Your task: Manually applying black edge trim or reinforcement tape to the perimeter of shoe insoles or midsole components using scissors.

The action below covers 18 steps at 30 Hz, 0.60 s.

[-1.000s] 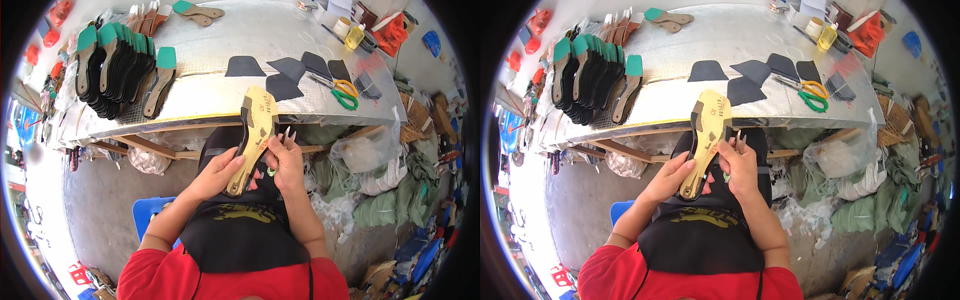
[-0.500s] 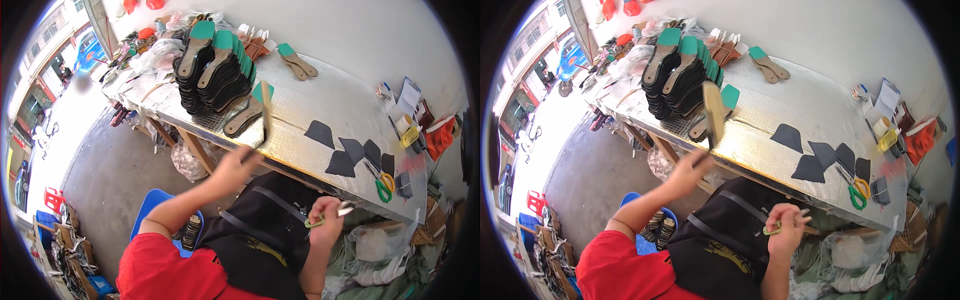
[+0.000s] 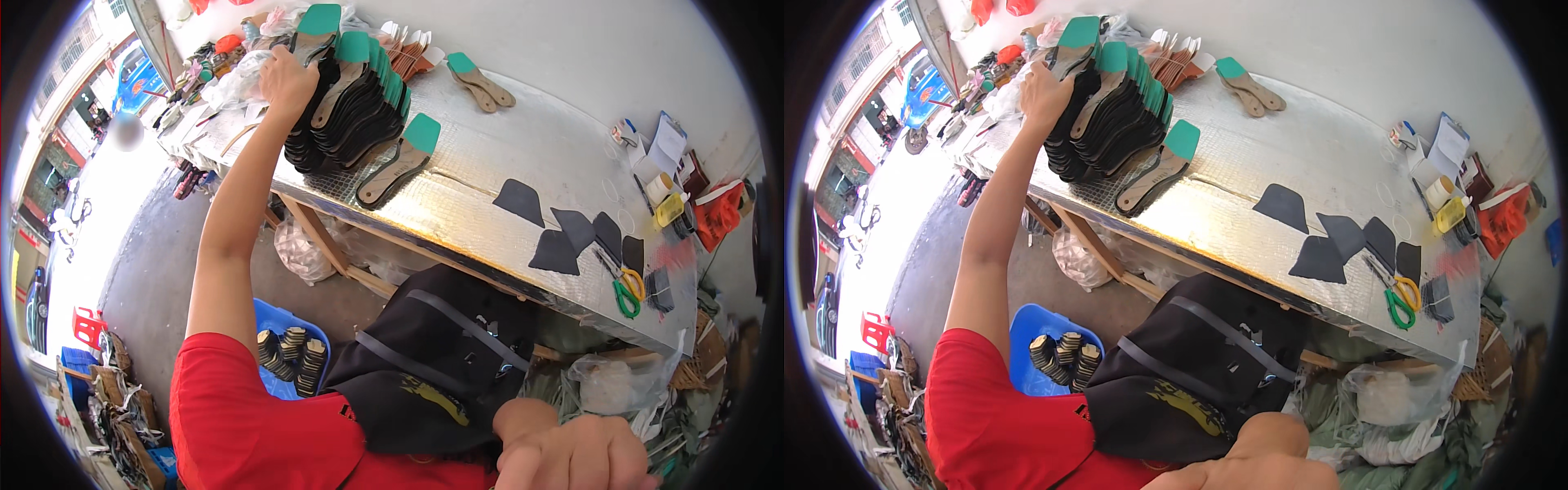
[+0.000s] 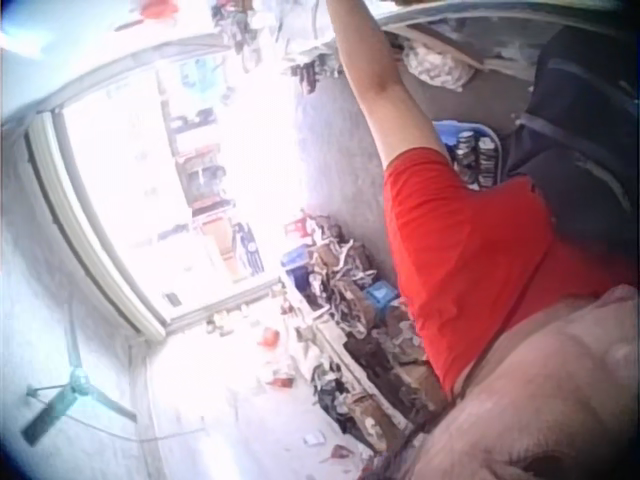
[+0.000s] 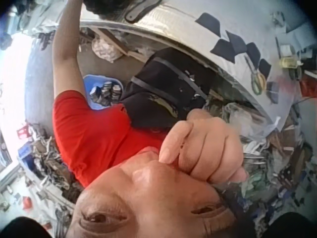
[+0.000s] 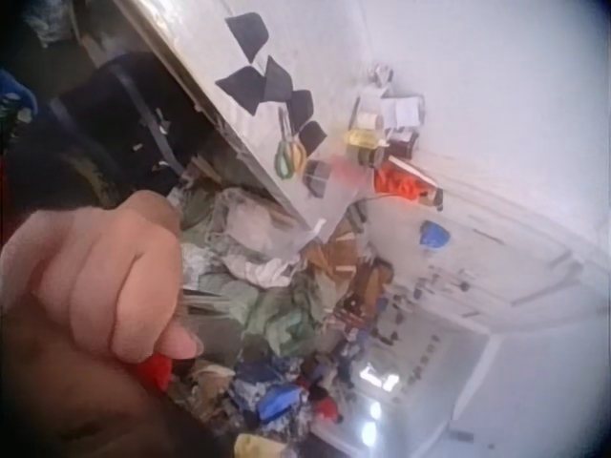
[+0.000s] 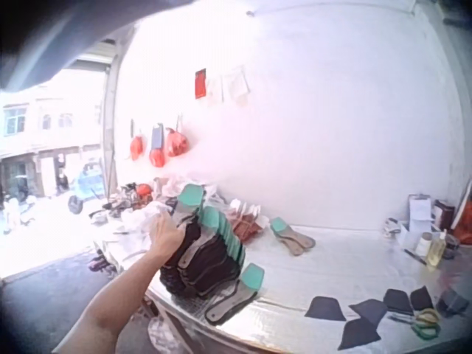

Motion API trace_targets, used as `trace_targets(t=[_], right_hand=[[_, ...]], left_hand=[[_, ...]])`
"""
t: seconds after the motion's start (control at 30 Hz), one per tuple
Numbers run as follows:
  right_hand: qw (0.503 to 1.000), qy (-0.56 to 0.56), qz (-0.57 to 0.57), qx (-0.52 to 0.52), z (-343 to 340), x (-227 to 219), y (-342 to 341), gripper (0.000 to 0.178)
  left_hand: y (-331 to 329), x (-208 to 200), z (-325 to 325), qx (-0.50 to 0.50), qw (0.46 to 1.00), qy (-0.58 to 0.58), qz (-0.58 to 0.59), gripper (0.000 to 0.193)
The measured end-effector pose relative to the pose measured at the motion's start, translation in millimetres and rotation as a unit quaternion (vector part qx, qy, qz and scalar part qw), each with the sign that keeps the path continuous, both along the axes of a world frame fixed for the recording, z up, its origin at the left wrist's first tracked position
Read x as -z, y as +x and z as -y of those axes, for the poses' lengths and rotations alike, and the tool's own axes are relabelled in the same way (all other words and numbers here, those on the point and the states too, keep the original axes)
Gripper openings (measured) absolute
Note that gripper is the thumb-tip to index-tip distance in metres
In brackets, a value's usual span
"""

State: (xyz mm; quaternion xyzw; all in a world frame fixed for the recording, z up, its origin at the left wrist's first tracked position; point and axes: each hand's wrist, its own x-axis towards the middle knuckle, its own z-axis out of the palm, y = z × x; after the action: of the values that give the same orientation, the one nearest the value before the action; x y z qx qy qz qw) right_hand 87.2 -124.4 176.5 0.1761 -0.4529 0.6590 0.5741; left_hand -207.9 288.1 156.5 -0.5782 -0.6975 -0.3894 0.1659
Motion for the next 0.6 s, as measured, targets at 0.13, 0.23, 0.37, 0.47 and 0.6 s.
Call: trace_targets(t=[0.13, 0.23, 0.37, 0.47, 0.6], right_hand=[[0.999, -0.022, 0.021, -0.024, 2, -3, 0, 0.041], [0.990, 0.035, -0.124, 0.056, -21, 7, -38, 0.041], [0.959, 0.204, -0.187, 0.055, -20, -5, -10, 0.040], [0.998, 0.038, -0.006, -0.041, -6, 3, 7, 0.039], [0.997, 0.003, 0.030, -0.072, -2, -3, 18, 0.040]], left_hand=[[5, 8, -9, -0.058, 0.997, 0.008, -0.055, 0.063], [8, 11, -12, -0.079, 0.995, -0.004, -0.061, 0.066], [-2, 9, -7, -0.074, 0.996, -0.032, -0.049, 0.074], [5, 2, -4, -0.063, 0.995, -0.073, -0.023, 0.075], [-10, 1, -1, -0.048, 0.994, -0.092, -0.014, 0.074]])
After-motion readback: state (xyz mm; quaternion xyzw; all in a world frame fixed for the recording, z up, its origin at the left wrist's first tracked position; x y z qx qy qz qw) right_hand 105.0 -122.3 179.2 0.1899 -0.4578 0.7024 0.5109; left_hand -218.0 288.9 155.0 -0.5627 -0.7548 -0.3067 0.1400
